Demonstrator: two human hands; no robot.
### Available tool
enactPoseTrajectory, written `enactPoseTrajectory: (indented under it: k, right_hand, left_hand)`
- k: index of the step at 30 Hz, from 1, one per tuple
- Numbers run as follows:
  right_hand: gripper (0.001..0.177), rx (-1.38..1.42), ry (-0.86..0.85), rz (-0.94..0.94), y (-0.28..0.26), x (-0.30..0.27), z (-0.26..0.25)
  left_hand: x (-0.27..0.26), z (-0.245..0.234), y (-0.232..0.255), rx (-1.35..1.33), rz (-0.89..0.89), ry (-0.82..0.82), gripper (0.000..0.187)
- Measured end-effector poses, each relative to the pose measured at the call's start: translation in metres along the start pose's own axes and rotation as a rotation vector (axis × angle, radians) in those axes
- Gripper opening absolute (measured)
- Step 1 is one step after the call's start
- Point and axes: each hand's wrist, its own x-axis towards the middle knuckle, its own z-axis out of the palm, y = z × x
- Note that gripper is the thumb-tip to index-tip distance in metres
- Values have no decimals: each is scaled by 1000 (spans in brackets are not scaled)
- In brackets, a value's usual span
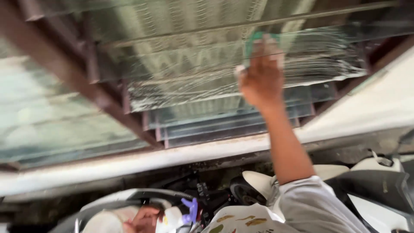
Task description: Cleaning individual glass panes of a louvered window using a spray bottle, sponge, and squeegee.
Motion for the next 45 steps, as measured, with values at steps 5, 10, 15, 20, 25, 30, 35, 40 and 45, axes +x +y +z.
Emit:
enactPoseTrajectory:
  k: [5, 10, 15, 20, 25, 30, 35, 40, 45]
  right_hand:
    - [76, 104, 236, -324, -138, 9, 38]
    - [74, 113, 99, -466, -220, 9, 31]
    - [68, 137, 272, -621, -240, -25, 25]
    - [64, 60, -176, -479, -176, -37, -32]
    - [67, 85, -67, -240, -42, -13, 2]
    - [59, 2, 326, -273, 75, -4, 18]
    - [61, 52, 242, -180, 157, 4, 22]
    - [61, 92, 212, -51, 200, -3, 26]
    - [50, 120, 650, 0, 179, -51, 27]
  left_hand:
    - [1, -11, 22, 77, -46, -183, 94]
    - [-24, 0, 60, 140, -90, -141, 93]
    - [-48, -12, 79, 147, -85, -79, 92]
    - [-53, -23, 99, 161, -81, -90, 92]
    - [-53, -66, 82, 101, -16, -155, 94]
    - [-49, -71, 66, 342, 109, -66, 43]
    - [-22, -51, 51, 346, 82, -141, 40]
    - [-7, -37, 41, 365, 59, -193, 36]
    - [7, -29, 38, 403, 47, -240, 31]
